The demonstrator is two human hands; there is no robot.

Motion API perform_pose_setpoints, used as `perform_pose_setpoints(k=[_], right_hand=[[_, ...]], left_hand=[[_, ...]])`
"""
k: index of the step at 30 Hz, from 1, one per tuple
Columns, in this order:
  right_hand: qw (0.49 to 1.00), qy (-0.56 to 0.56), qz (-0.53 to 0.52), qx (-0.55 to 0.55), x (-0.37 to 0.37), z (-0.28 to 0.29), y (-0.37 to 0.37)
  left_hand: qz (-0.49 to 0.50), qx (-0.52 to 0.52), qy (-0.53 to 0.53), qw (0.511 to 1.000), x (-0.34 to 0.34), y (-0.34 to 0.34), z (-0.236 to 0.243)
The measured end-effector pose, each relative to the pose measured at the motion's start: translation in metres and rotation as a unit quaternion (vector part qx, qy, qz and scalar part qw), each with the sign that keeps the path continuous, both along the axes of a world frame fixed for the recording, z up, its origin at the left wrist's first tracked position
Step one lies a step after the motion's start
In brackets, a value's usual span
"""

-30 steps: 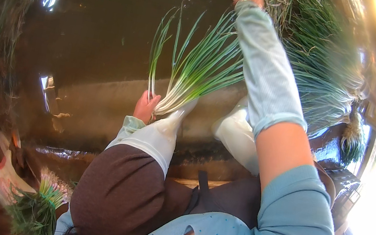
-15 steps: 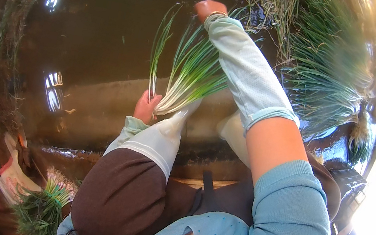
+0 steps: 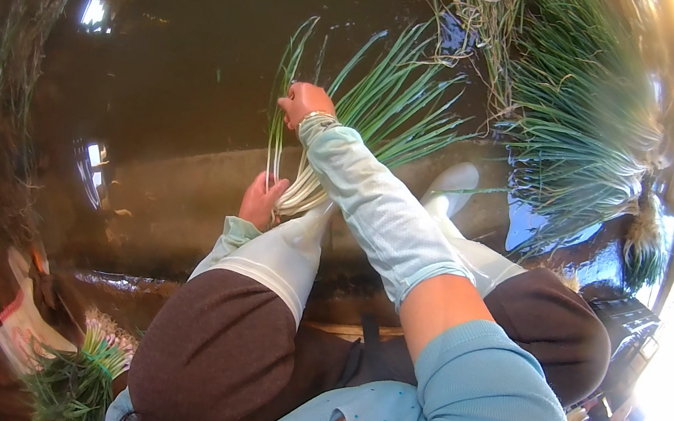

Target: The person sits in a shallow water basin and repeatedly washes bundles of green onions by hand. They rinse the roots and leaves, shake off excess water, and place the cleaned bundles onto a nearby pile.

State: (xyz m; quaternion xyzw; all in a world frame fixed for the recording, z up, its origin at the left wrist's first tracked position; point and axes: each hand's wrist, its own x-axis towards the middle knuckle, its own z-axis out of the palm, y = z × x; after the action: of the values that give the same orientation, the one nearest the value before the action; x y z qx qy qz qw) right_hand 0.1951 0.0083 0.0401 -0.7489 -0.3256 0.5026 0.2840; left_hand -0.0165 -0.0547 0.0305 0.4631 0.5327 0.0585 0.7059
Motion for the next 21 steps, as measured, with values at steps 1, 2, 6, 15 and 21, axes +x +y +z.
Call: perform_pose_setpoints(k=[1,2,6,15,21], right_hand=[[1.000,-0.022,0.009,0.017,0.006,-0.004,0.003],[0.998,-0.039,0.021,0.035,0.013,-0.008,0.006],[0.982,0.088,-0.142,0.083,0.068,-0.024,0.026],[0.825,-0.548,-0.117,0.075,0.178,0.017,0.041],[0.838,-0.438,0.301,0.124,0.114,0.002,0.059]], left_hand=[[0.005,-0.016,0.016,1.000,-0.001,0.000,-0.001],[0.011,-0.007,-0.001,1.000,-0.001,0.001,-0.001],[0.017,-0.017,-0.018,1.000,-0.001,0.004,-0.001],[-0.001,-0.018,0.000,1.000,-0.001,0.001,0.003],[-0.007,-0.026,-0.017,0.999,-0.003,0.004,0.001]])
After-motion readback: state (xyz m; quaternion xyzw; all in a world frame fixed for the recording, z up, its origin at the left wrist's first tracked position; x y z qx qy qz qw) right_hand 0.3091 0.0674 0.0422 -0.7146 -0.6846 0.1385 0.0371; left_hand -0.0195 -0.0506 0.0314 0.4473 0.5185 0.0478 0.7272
